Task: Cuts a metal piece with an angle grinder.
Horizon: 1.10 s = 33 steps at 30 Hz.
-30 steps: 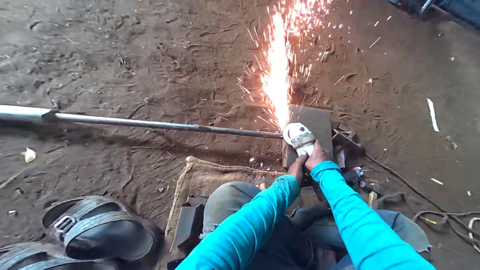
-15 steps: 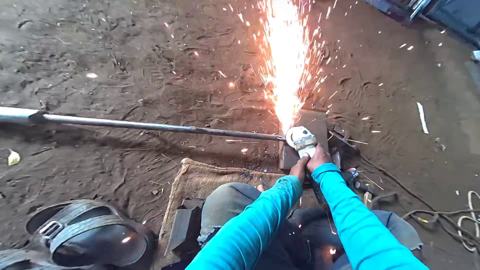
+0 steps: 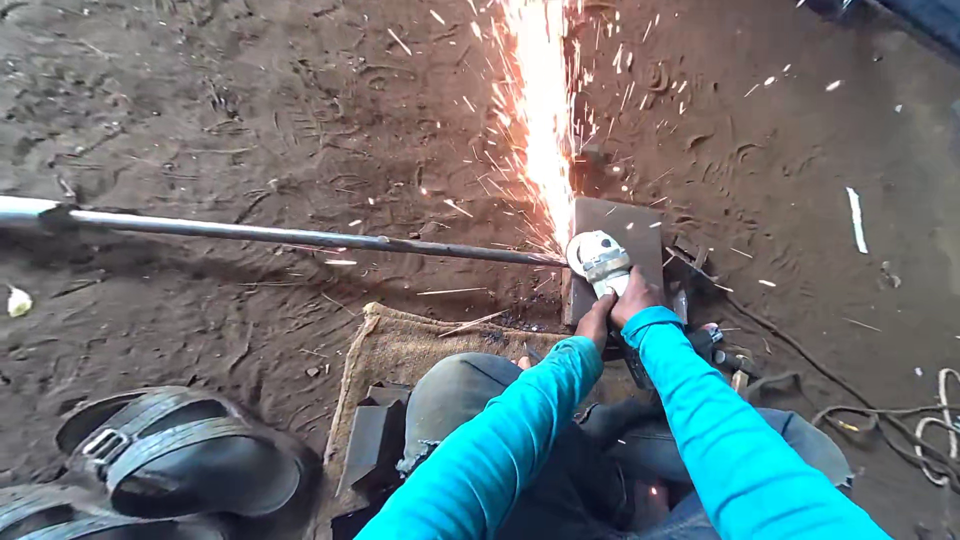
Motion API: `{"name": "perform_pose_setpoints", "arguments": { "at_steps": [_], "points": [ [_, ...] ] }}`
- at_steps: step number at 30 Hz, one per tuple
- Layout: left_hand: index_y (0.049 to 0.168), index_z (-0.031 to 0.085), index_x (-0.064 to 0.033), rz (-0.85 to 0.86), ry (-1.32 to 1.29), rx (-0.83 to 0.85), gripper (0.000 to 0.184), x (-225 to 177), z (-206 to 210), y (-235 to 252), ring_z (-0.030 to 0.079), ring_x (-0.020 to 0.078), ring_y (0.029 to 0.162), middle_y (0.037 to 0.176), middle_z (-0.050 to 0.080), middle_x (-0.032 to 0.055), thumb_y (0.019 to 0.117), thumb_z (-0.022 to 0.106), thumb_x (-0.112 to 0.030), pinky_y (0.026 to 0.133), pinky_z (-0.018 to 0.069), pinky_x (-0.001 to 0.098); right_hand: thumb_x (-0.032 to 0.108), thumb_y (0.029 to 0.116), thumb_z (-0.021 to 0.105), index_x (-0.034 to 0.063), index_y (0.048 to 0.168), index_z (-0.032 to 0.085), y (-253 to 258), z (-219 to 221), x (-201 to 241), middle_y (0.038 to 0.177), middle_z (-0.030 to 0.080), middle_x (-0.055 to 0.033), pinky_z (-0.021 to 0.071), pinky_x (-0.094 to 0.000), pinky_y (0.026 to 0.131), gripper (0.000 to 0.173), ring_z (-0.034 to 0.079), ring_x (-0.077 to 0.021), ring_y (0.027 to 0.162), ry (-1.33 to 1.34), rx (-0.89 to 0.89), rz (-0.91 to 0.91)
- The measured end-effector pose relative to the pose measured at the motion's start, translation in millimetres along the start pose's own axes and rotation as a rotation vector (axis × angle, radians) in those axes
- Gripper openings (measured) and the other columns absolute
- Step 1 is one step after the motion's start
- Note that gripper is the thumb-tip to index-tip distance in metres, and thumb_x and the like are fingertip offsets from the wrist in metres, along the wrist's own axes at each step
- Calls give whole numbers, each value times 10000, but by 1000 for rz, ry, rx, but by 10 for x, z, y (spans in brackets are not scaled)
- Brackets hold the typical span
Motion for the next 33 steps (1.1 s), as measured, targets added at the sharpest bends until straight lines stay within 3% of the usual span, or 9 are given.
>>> {"name": "perform_pose_setpoints", "arguments": {
  "at_steps": [3,7,12,16,18,21,24,28,33],
  "points": [
    [1347,576,-38,-46,-15,24,676,31,61,2,618,332,1105,1230,636,210,1053,369,-610,916,507,558,221,851,783,55,1536,360,-7,-22,-53,1226,683,-267,528,-626,954,822,674,-444,1148,4,-8,18],
    [1398,547,-53,-61,-27,28,679,25,90,-25,604,355,1165,1291,616,218,1052,368,-610,947,498,588,225,860,768,53,1517,384,-19,-50,-55,1193,695,-264,534,-620,938,781,684,-442,1128,-26,-18,11],
    [1337,586,-56,-58,-54,-7,687,11,9,-61,624,351,1106,1219,644,206,1036,377,-636,898,515,598,230,852,781,60,1521,376,-24,-15,20,1180,696,-268,536,-623,935,800,688,-441,1117,-11,-7,-29],
    [1396,552,-29,23,30,57,637,-26,113,-88,584,318,1222,1327,611,206,1089,329,-540,1025,465,542,200,875,758,31,1513,383,-64,-58,-69,1206,679,-288,526,-631,941,759,677,-456,1133,-16,-27,13],
    [1401,544,-26,49,45,41,617,-78,88,-126,575,314,1232,1338,601,208,1103,305,-509,1034,458,535,184,865,757,44,1496,401,-65,-63,-21,1201,685,-279,528,-628,932,738,681,-446,1128,-28,-23,-1],
    [1353,580,-44,18,-14,-23,625,-18,-5,-104,615,338,1144,1254,638,210,1071,367,-559,951,500,576,166,827,787,50,1531,361,-38,16,28,1215,672,-292,527,-647,934,832,672,-465,1130,24,-11,-38],
    [1333,581,-60,-38,-55,25,641,25,72,-103,624,336,1078,1196,643,196,1056,362,-595,880,515,582,165,820,796,55,1566,321,-41,-6,-44,1223,671,-293,524,-643,948,891,668,-464,1142,8,-11,-9],
    [1340,580,-30,-16,-35,47,649,7,137,-97,607,313,1127,1245,632,198,1076,339,-572,947,492,544,184,837,785,46,1524,368,-50,-63,-76,1208,678,-288,530,-631,940,816,674,-462,1135,-28,-31,12],
    [1305,596,-51,-12,-55,8,623,-9,56,-132,625,319,1072,1188,648,191,1066,359,-575,885,516,562,183,830,791,64,1544,354,-22,7,-27,1200,690,-273,534,-642,932,846,684,-452,1122,3,-21,-35]
  ]
}}
Point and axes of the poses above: each hand's wrist, its own y-axis towards the middle knuckle, its own z-axis out of the palm, x = y × z, the point moved 5 cm from there along y, towards the middle knuckle
